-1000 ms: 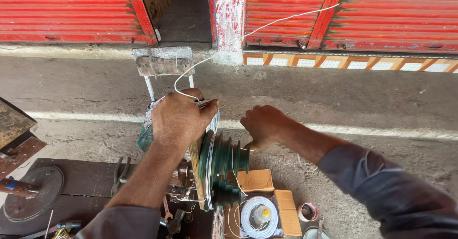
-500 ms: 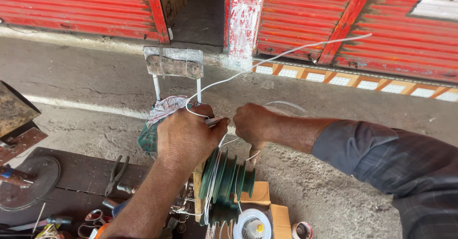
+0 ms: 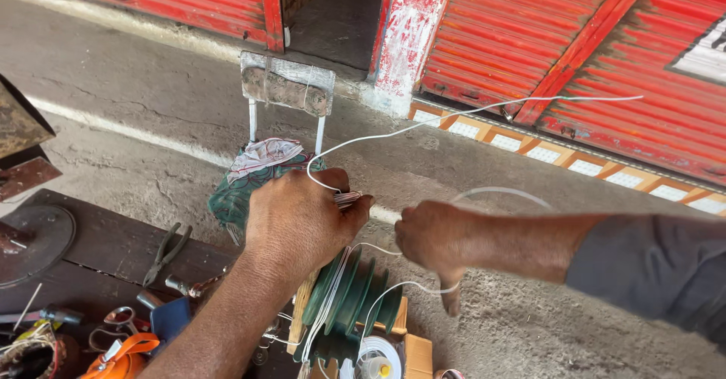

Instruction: The person winds a white wire onto a green plastic spool mounted on a wooden frame. They hold the wire bundle with one hand and rotate the spool with the other, feeding the wire in neat layers.

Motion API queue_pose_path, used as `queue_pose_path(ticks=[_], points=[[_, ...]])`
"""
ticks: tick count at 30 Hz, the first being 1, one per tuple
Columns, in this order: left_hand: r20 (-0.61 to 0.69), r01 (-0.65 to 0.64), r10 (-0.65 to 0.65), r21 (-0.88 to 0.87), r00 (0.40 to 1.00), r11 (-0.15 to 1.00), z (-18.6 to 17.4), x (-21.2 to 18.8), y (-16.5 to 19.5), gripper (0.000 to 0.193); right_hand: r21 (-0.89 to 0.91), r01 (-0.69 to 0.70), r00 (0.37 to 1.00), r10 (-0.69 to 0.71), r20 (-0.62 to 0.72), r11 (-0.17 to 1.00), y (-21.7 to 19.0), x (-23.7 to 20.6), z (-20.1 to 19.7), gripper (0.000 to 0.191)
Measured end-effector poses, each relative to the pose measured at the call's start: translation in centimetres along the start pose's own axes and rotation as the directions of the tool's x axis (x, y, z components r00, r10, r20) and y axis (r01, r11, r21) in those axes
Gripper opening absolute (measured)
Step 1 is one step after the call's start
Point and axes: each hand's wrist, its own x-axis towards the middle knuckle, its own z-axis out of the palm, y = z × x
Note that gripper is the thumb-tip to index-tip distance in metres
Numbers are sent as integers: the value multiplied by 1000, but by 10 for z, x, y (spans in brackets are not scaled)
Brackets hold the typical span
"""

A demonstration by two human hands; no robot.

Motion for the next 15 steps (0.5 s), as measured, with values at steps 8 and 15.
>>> queue_pose_path(ticks=[8, 15], points=[[-49, -27, 27, 8, 998, 1000, 4, 0, -2, 36, 103, 103, 954, -69, -291, 989, -41, 36, 51, 123], [-43, -19, 19, 9, 999, 1000, 10, -1, -7, 32, 420, 99, 551, 302, -778, 902, -40, 136, 95, 113]])
